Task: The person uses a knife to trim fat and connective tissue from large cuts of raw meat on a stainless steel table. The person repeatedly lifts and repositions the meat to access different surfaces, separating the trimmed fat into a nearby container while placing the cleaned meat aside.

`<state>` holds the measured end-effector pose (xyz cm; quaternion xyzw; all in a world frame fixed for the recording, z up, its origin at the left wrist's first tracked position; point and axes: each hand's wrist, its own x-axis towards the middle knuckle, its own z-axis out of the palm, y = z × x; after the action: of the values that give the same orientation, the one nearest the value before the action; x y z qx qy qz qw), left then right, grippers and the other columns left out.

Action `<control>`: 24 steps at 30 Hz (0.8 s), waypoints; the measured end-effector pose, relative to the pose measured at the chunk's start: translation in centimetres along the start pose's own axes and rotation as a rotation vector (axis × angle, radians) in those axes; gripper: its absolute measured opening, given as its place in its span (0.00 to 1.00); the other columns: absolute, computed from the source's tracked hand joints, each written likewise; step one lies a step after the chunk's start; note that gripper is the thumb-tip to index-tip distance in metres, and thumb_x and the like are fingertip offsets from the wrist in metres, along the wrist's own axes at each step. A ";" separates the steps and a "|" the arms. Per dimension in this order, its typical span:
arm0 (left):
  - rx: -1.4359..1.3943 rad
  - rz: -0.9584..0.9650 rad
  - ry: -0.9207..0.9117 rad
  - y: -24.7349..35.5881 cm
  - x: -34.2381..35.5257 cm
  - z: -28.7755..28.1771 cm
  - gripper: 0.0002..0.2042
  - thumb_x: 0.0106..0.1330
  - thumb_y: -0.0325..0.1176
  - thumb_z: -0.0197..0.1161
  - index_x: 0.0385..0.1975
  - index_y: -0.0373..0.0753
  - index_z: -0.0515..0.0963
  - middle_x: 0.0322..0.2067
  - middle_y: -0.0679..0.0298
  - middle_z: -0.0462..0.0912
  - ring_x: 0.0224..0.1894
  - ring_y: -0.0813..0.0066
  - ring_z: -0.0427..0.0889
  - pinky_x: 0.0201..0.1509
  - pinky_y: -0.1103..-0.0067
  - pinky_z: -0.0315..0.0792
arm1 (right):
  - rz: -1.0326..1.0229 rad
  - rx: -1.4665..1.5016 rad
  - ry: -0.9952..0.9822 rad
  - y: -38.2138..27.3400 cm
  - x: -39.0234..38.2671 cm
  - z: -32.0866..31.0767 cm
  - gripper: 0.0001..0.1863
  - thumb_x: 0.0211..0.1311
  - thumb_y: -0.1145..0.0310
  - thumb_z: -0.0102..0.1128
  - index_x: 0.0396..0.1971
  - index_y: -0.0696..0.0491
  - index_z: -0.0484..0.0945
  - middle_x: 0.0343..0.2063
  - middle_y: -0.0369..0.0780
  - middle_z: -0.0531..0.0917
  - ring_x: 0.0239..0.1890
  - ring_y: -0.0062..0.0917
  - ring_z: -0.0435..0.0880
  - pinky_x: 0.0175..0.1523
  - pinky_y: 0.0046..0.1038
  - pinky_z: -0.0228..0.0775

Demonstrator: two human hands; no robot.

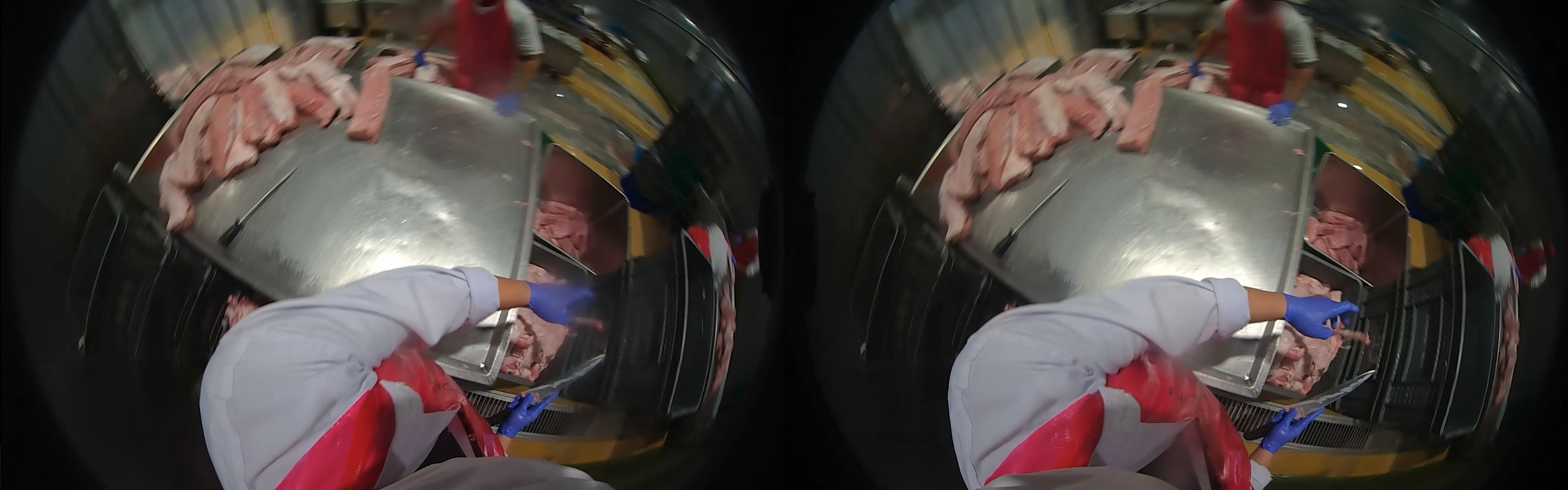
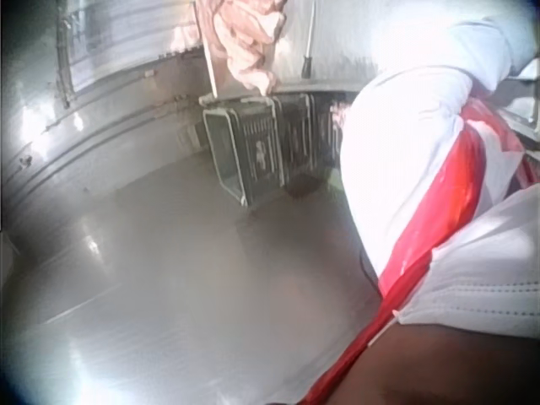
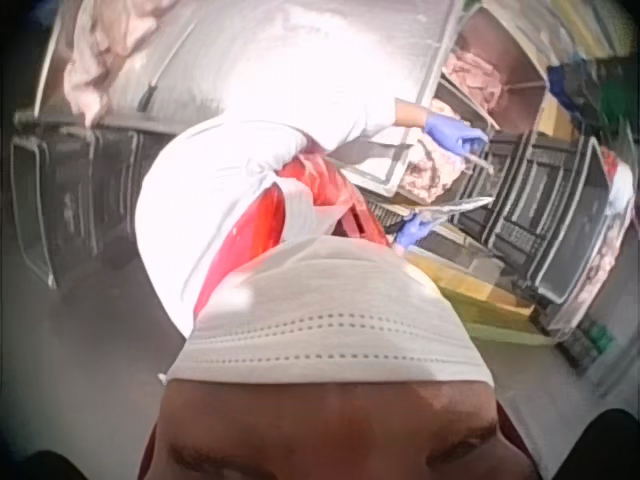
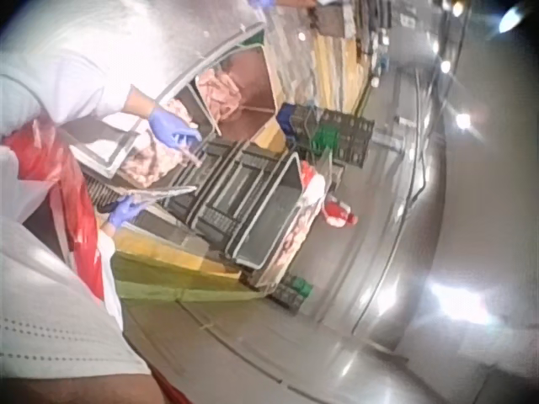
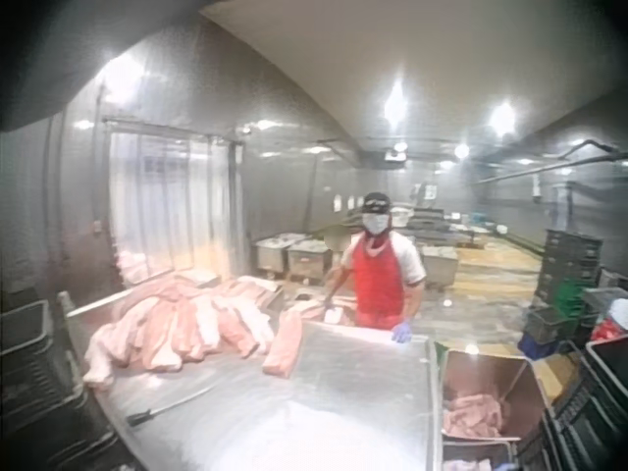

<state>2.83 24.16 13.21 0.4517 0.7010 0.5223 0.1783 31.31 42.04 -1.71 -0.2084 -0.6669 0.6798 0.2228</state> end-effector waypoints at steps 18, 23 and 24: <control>0.714 -1.751 1.104 -10.1 -81.7 -21.4 0.36 0.53 0.42 0.68 0.63 0.36 0.67 0.62 0.47 0.69 0.65 0.48 0.70 0.64 0.59 0.69 | 0.123 -0.193 -0.710 1.8 -1.4 29.8 0.44 0.70 0.78 0.52 0.78 0.36 0.41 0.26 0.34 0.77 0.19 0.14 0.70 0.22 0.18 0.65; 0.546 -1.655 0.935 -11.2 -87.1 -21.7 0.28 0.61 0.41 0.62 0.61 0.37 0.67 0.49 0.44 0.81 0.52 0.46 0.81 0.54 0.58 0.75 | 0.148 -0.173 -0.910 5.9 -5.9 41.8 0.44 0.67 0.82 0.51 0.78 0.42 0.42 0.30 0.33 0.77 0.23 0.15 0.74 0.26 0.18 0.68; 0.584 -1.593 0.928 -11.6 -87.0 -21.4 0.25 0.64 0.39 0.59 0.59 0.36 0.68 0.42 0.44 0.84 0.45 0.44 0.83 0.51 0.58 0.75 | 0.135 -0.174 -0.929 7.1 -6.4 43.4 0.44 0.68 0.82 0.51 0.78 0.41 0.42 0.30 0.34 0.77 0.22 0.16 0.74 0.24 0.19 0.68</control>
<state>28.15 -59.95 -8.10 -0.3809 0.9046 0.1798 0.0660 11.15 2.92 -7.88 0.0568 -0.7353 0.6556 -0.1622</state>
